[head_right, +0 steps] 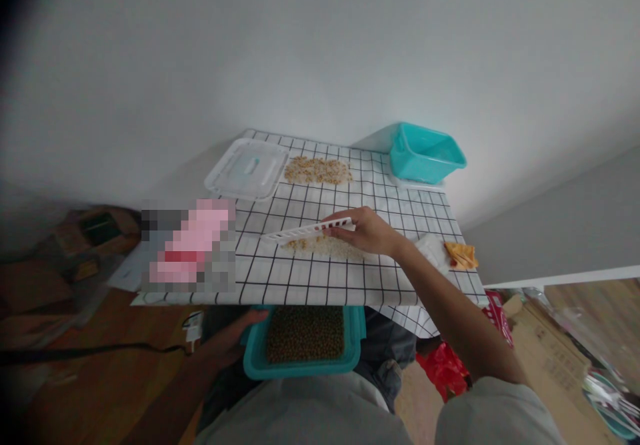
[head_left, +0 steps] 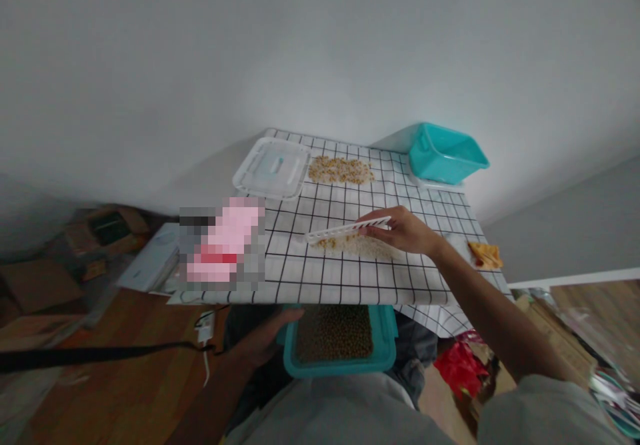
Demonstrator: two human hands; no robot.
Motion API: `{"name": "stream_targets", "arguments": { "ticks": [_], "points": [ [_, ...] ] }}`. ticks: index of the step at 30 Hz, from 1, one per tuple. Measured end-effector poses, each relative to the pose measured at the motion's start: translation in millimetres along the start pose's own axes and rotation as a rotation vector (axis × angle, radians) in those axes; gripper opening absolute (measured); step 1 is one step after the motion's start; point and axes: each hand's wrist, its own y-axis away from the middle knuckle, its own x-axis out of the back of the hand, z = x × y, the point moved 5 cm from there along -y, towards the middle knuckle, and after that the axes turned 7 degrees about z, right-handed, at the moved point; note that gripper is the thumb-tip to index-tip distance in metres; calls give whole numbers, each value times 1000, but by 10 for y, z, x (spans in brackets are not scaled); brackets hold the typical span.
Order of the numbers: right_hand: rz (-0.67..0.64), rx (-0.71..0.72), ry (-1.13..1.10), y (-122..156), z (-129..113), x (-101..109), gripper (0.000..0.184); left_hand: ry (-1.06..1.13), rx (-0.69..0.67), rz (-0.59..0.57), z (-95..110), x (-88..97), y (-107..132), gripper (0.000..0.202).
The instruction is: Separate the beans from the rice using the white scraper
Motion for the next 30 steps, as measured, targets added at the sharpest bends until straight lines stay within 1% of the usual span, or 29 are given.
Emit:
{"name": "stream_targets", "arguments": {
  "ticks": [3, 7, 12, 14, 17, 19, 20, 24, 26, 30],
  "points": [
    [4, 35, 57, 69, -67, 6, 26, -17, 25, 35, -16, 40, -16, 24],
    [-17, 90, 37, 122, -162, -6, 25, -32, -20, 65, 24, 70, -25, 23],
    [-62, 173, -17, 158, -207, -27, 24, -82, -27, 112, 153, -24, 128, 19],
    [-69, 183, -28, 174, -204, -17, 25, -92, -39, 132, 209, -74, 199, 19],
    [-59, 173, -32, 207, -205, 15, 25, -92, -29, 121, 252, -144, 249, 18],
    [-20, 146, -22, 236, -214, 43, 25, -88, -17, 115, 261, -168, 246, 17],
    [23, 125, -12, 253, -221, 60, 24, -83, -15, 120, 263, -169, 240, 16],
    [254, 2, 73, 368, -272, 88, 21, -71, -29, 149, 255, -117, 208, 15],
    [331, -36, 124, 452, -320, 43, 18, -64, -47, 151, 235, -68, 193, 15],
    [430, -46, 179, 614, -397, -105, 17, -37, -111, 181, 180, 67, 160, 12]
  ]
}}
